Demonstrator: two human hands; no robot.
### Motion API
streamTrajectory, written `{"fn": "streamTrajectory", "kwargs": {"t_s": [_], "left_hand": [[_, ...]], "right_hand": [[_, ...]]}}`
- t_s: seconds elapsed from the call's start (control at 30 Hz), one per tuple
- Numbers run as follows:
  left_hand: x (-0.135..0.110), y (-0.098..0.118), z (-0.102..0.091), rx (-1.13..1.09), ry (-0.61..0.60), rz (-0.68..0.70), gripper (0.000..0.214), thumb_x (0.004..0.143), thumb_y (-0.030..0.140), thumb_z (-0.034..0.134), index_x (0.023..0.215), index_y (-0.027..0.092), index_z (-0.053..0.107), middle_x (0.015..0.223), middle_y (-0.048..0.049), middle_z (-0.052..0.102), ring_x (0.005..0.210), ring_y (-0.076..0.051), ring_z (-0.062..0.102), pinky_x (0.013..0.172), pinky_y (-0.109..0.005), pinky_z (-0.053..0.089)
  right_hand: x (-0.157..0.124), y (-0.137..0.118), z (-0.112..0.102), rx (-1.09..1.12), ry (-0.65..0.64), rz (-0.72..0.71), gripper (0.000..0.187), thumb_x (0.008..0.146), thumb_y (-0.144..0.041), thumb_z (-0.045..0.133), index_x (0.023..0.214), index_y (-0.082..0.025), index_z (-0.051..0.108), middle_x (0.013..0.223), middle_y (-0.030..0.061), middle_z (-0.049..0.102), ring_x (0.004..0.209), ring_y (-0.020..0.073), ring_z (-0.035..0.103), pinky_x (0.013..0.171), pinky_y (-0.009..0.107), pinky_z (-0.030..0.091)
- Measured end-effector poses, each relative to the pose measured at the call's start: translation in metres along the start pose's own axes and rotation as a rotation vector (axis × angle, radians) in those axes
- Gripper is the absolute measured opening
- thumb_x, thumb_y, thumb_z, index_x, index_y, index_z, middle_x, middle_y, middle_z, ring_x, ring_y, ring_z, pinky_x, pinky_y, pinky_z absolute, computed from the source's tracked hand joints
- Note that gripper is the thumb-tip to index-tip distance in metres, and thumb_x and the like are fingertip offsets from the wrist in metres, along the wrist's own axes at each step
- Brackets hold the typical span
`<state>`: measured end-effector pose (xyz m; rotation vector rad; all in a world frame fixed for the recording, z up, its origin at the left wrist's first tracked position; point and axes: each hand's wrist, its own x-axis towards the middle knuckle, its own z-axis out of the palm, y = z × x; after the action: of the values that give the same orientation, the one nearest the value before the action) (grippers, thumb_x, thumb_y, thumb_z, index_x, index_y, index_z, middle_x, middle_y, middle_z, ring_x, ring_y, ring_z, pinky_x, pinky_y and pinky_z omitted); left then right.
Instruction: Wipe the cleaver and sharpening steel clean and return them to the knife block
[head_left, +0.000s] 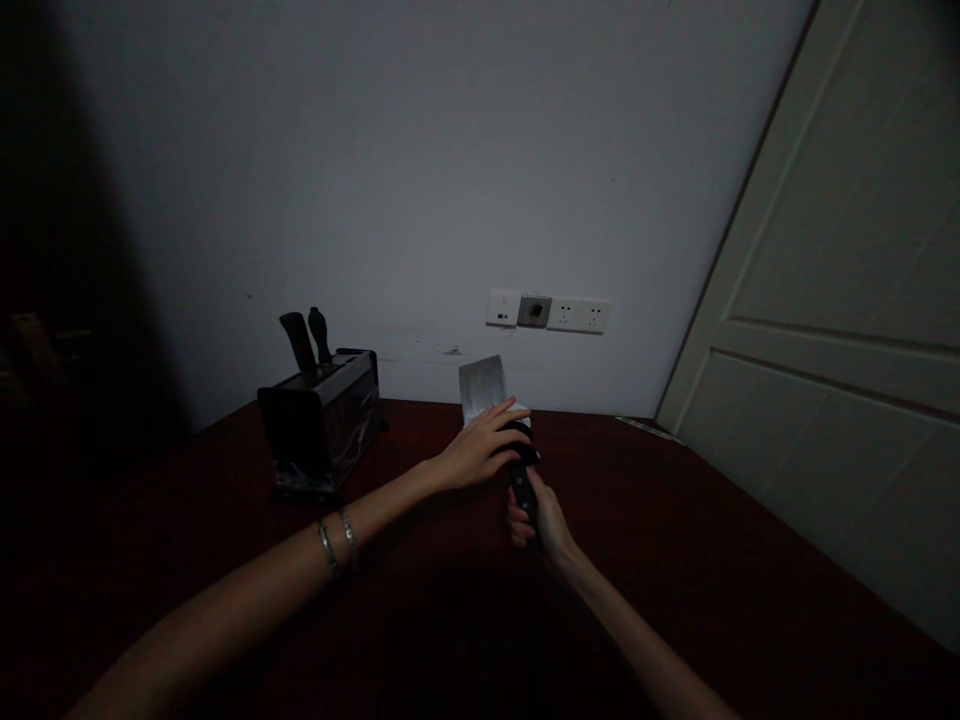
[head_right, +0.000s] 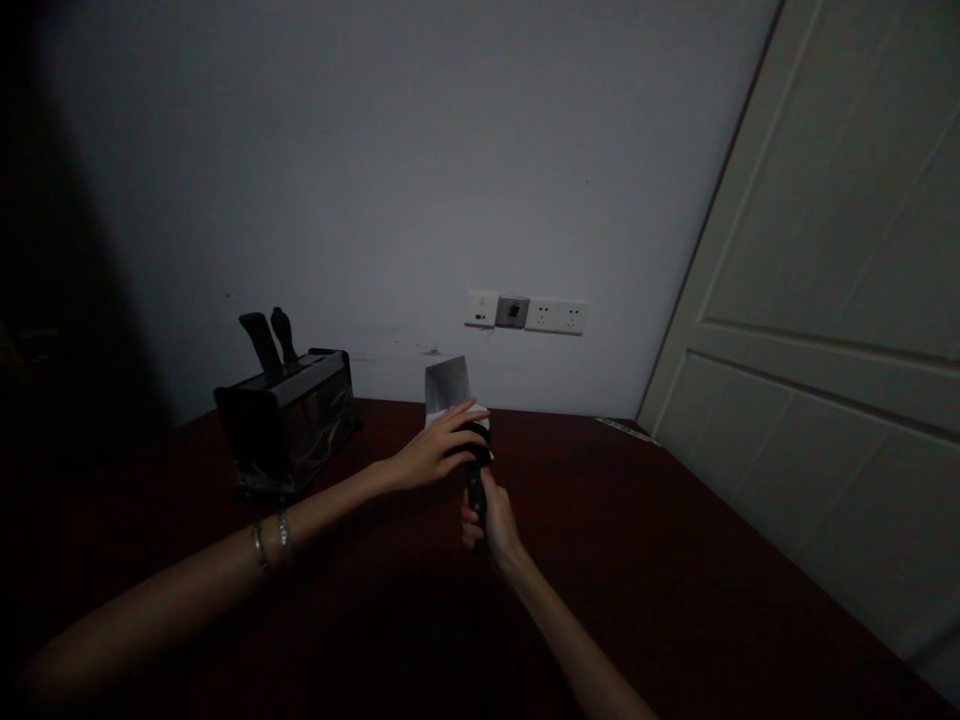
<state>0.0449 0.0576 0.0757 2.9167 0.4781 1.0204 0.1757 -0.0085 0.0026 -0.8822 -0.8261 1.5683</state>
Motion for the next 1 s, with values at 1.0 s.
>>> {"fn": "streamTrajectory", "kwargs": {"t_s": [1.0], "left_hand": [[-0.096, -0.072, 0.041, -0.575, 0.577, -1.011, 0.036, 0.066, 0.042, 0.059, 0.086, 0.014, 0.066, 0.074, -0.0023, 0.066, 0.066, -0.018, 0.059, 0.058, -0.024, 0.042]], "right_hand": [[-0.005, -0.002, 0.011, -0.150, 0.045, -0.231, 0.050, 0.062, -0.060, 0.064, 0.064, -0.011, 0.056, 0.045, -0.0049, 0.048, 0.031, 0.0022, 0.039, 0.032, 0.015, 0.025]]}}
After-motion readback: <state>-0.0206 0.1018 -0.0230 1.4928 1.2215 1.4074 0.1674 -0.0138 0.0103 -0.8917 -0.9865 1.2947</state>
